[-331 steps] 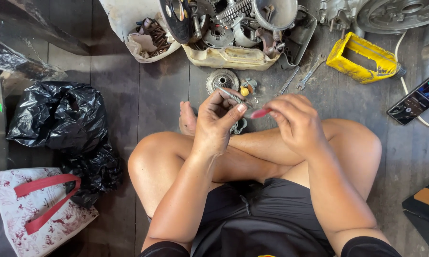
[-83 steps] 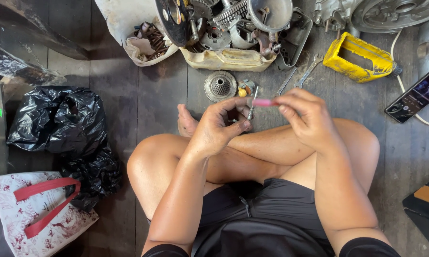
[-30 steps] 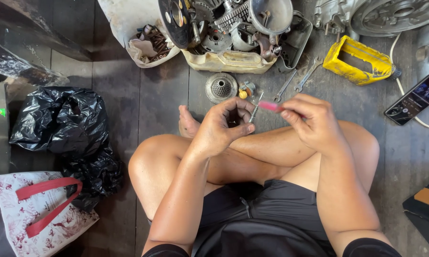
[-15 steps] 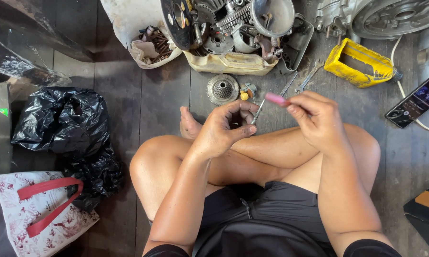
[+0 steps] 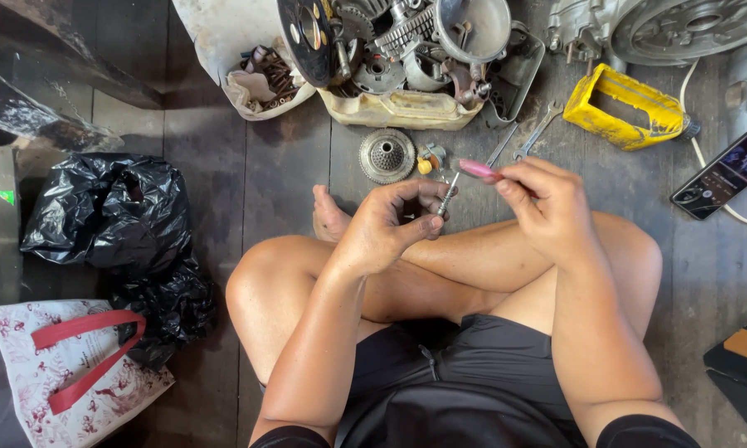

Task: Cleaning and inspecting internal components of a motorcycle carburetor using a small tool while sitting on the floor.

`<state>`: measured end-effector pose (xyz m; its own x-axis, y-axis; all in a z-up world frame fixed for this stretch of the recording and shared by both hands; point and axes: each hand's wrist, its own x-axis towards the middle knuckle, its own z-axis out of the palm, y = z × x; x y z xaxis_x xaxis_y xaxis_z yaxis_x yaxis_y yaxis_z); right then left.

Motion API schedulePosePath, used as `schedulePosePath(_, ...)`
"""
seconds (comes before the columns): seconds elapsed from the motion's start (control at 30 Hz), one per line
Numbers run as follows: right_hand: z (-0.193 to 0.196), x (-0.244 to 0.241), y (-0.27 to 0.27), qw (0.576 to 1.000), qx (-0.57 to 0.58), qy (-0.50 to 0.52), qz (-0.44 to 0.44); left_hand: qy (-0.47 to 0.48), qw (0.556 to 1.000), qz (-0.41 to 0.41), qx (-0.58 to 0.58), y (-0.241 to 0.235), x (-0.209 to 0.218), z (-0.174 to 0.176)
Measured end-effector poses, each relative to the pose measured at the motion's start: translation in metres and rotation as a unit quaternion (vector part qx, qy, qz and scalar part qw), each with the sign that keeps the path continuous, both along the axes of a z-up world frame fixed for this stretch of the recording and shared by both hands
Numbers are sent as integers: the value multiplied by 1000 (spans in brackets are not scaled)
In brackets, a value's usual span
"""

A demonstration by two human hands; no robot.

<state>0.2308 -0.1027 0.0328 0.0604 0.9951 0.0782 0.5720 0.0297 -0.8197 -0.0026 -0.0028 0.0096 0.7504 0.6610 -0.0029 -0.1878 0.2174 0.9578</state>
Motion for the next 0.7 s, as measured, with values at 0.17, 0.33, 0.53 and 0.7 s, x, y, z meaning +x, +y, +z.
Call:
schedulePosePath(0.17, 9, -3, -1, 996, -56, 43, 60, 4, 1000, -5, 1, 1, -1, 3)
schedulePosePath(0.33, 15, -5, 0, 997, -33, 19, 64, 0, 1000, -12, 8, 1, -4, 4)
schedulePosePath(0.53, 14, 3, -1, 1000, -13, -2, 27, -2, 1000, -2, 11, 0, 1, -2)
schedulePosePath(0.7, 3, 3, -1, 999, -7, -5, 38, -17, 1000, 5, -10, 2, 0, -7)
